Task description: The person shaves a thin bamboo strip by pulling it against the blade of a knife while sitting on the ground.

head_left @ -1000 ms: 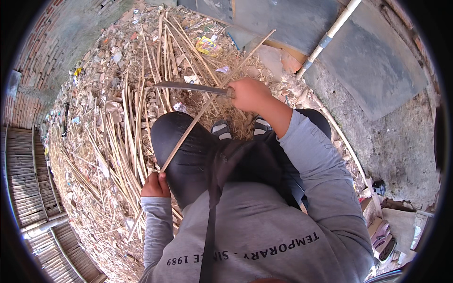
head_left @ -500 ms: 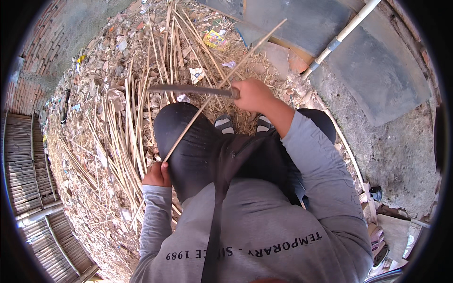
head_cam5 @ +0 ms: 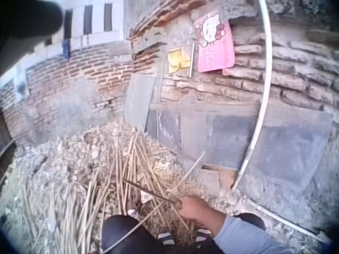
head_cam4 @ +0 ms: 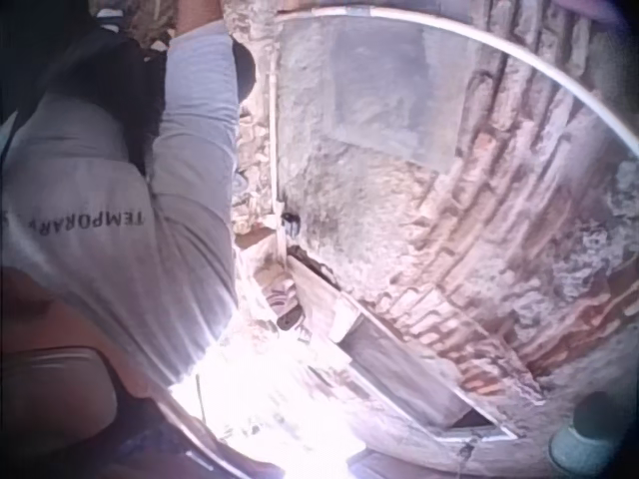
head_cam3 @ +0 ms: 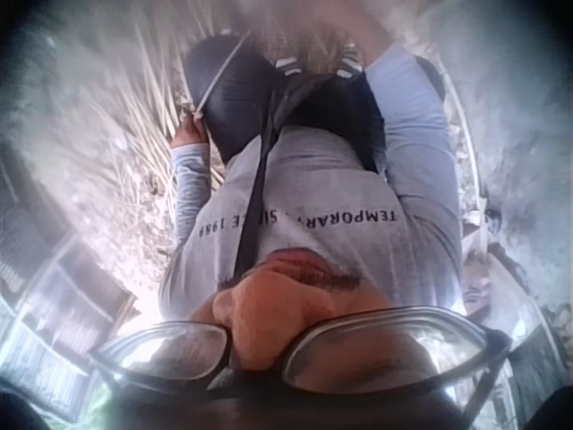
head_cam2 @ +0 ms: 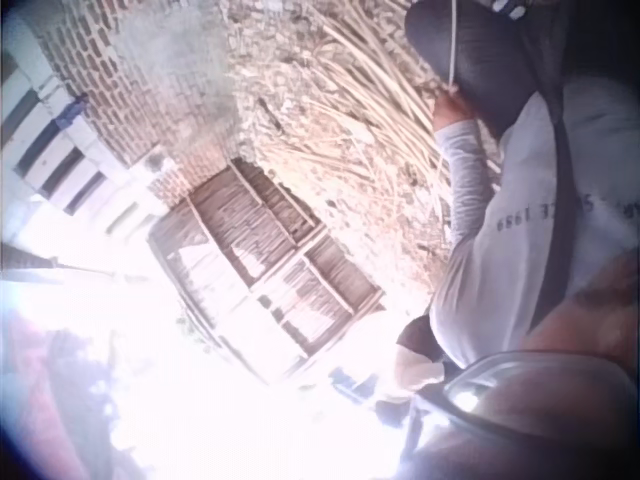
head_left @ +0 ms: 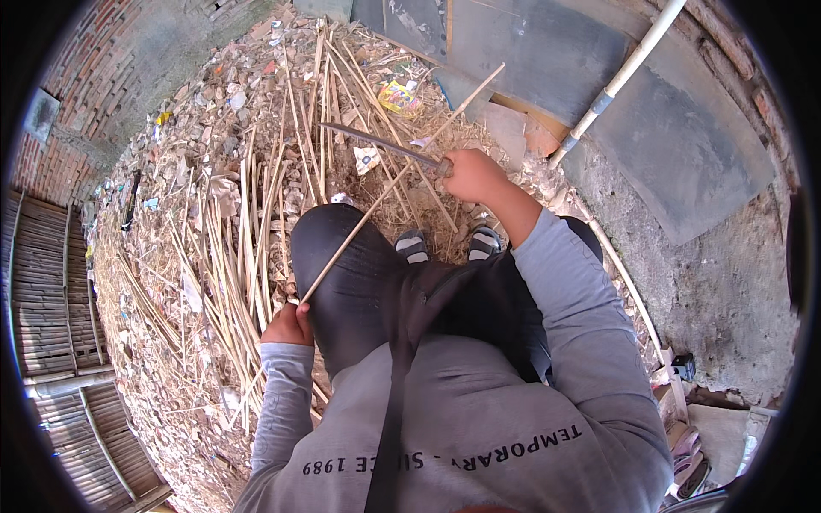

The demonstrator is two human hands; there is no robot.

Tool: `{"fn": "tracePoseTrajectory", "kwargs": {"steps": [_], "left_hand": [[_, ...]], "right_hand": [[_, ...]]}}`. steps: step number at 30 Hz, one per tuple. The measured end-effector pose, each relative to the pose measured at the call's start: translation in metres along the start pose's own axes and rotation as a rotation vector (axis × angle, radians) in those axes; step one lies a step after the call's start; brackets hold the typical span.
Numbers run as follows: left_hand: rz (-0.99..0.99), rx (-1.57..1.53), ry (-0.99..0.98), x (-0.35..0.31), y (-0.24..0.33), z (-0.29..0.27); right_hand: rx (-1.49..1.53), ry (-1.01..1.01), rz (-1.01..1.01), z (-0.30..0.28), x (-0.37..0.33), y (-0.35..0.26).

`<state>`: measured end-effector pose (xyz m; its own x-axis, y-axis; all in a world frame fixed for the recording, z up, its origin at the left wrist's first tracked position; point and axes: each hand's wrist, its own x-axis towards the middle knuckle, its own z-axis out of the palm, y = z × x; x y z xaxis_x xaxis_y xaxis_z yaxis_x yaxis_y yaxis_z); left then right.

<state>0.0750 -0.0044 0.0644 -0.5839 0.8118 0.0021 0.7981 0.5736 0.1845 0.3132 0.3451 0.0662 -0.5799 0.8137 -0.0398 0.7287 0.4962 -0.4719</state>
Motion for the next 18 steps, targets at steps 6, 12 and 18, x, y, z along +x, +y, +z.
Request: {"fn": "tracePoseTrajectory", "kwargs": {"steps": [6,12,18], "left_hand": [[0.026,-0.014,0.046,-0.009,-0.003,0.006],[0.039,0.003,0.058,-0.005,-0.002,-0.002],[0.041,-0.035,0.026,-0.004,-0.003,0.004]], "right_hand": [[-0.048,-0.196,-0.082,-0.007,-0.014,-0.033],[-0.008,0.02,-0.034,-0.005,0.0,0.001],[0.025,-0.125,-0.101,0.006,-0.012,-0.022]]}}
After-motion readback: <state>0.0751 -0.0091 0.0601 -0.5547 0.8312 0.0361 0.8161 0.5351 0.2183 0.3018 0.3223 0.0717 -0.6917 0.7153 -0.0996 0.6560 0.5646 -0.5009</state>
